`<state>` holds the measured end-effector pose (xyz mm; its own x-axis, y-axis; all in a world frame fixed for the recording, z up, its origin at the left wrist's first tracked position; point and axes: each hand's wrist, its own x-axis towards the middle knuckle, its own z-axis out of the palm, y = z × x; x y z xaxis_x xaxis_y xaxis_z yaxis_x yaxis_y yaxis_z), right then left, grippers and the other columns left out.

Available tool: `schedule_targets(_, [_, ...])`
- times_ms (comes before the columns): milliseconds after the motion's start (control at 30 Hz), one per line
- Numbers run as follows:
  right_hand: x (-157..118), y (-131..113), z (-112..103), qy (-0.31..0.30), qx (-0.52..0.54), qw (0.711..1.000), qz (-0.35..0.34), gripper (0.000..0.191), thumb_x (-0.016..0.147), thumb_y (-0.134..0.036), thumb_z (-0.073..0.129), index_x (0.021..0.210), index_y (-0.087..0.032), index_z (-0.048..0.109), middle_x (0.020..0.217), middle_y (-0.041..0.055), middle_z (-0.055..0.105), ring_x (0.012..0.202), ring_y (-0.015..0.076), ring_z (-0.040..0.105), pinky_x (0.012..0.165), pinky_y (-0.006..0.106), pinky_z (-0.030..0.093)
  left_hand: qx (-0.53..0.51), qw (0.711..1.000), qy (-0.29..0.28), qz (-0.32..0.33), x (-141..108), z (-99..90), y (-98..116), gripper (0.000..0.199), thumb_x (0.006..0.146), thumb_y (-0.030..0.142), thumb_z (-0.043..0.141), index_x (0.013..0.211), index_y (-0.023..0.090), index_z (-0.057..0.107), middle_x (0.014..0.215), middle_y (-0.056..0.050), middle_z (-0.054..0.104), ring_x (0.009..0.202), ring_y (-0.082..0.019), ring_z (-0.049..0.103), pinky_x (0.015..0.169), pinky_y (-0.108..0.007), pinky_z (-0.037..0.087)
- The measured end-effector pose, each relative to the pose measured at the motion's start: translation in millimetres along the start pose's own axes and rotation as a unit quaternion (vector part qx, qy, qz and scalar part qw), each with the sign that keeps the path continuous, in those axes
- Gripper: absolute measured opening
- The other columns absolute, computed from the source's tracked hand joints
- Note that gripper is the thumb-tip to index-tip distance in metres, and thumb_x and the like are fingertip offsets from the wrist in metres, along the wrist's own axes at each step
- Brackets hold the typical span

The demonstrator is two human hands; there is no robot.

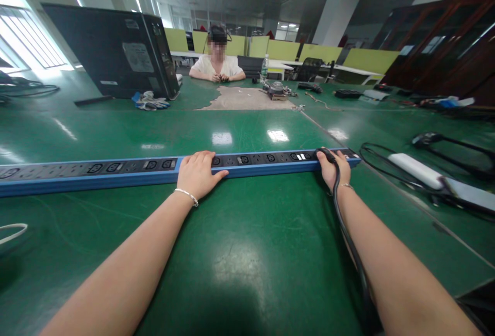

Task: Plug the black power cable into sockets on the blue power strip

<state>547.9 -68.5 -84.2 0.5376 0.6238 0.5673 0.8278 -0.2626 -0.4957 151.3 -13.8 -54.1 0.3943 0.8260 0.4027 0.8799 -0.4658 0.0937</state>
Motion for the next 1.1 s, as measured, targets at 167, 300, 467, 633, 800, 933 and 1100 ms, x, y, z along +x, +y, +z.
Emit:
schedule_targets(167, [-3, -7, 0, 0.014, 0.018, 1.0, 0.02, 0.045, 0.079, -0.05, 0.048, 0.108, -0.021, 0.067, 0.113, 0.0081, 0.065, 0.118, 0.0271, 0.048, 0.1, 0.042, 0.036, 0.003, 1.0, -0.003, -0.004, 0, -0.1, 0, 0.063, 0.08, 0.059, 0.045, 0.124, 0.016, 0.048, 0.126, -0.013, 0.055, 0.12, -0.028, 0.045, 0.099, -0.042, 0.03])
schedule_targets(300, [-3, -5, 1, 0.045, 0.019, 0.999, 0.01, 0.043, 0.076, -0.05, 0.051, 0.104, -0.023, 0.069, 0.107, 0.0069, 0.067, 0.113, 0.0265, 0.052, 0.097, 0.041, 0.039, 0.001, 1.0, 0.003, 0.003, 0, -0.4, 0, 0.062, 0.08, 0.059, 0.045, 0.123, 0.015, 0.049, 0.125, -0.014, 0.055, 0.119, -0.028, 0.046, 0.099, -0.042, 0.031])
schedule_targets(467, [-2, -3, 2, 0.054, 0.019, 0.998, -0.005, 0.041, 0.076, -0.049, 0.052, 0.102, -0.023, 0.069, 0.104, 0.0057, 0.069, 0.111, 0.0261, 0.054, 0.096, 0.041, 0.04, -0.001, 1.0, 0.002, 0.001, 0, -0.7, 0, 0.061, 0.08, 0.059, 0.045, 0.124, 0.017, 0.049, 0.126, -0.014, 0.055, 0.119, -0.028, 0.046, 0.099, -0.043, 0.031])
schedule_targets(633, [1, -6, 1, 0.06, 0.045, 0.996, -0.038, 0.038, 0.077, -0.048, 0.051, 0.092, -0.019, 0.071, 0.098, 0.0076, 0.07, 0.101, 0.0247, 0.06, 0.096, 0.041, 0.04, 0.016, 1.0, 0.007, 0.007, 0, -0.3, 0, 0.06, 0.08, 0.059, 0.046, 0.122, 0.017, 0.05, 0.124, -0.013, 0.056, 0.118, -0.027, 0.047, 0.098, -0.041, 0.032])
schedule_targets(800, [11, -3, -6, 0.175, 0.151, 0.973, 0.001, 0.045, 0.083, -0.05, 0.043, 0.096, -0.014, 0.067, 0.097, 0.0105, 0.069, 0.09, 0.023, 0.062, 0.086, 0.038, 0.046, 0.015, 1.0, 0.011, 0.009, 0, -0.7, 0, 0.06, 0.08, 0.058, 0.047, 0.122, 0.015, 0.05, 0.123, -0.014, 0.057, 0.117, -0.027, 0.048, 0.098, -0.041, 0.032])
schedule_targets(933, [17, 12, -9, 0.217, 0.226, 0.949, 0.041, 0.045, 0.078, -0.05, 0.052, 0.094, -0.011, 0.067, 0.092, 0.0111, 0.069, 0.084, 0.0238, 0.064, 0.081, 0.037, 0.049, 0.008, 1.0, 0.006, 0.005, 0, -0.7, 0, 0.06, 0.079, 0.058, 0.047, 0.122, 0.016, 0.05, 0.124, -0.014, 0.056, 0.118, -0.028, 0.047, 0.098, -0.042, 0.032])
schedule_targets(1100, [17, 24, -9, 0.128, 0.165, 0.977, 0.047, 0.044, 0.076, -0.053, 0.051, 0.094, -0.016, 0.068, 0.093, 0.0074, 0.069, 0.092, 0.0246, 0.063, 0.087, 0.041, 0.047, 0.01, 1.0, 0.001, 0.004, 1, -0.7, 0, 0.059, 0.08, 0.058, 0.046, 0.123, 0.017, 0.05, 0.125, -0.013, 0.056, 0.118, -0.027, 0.047, 0.098, -0.041, 0.032])
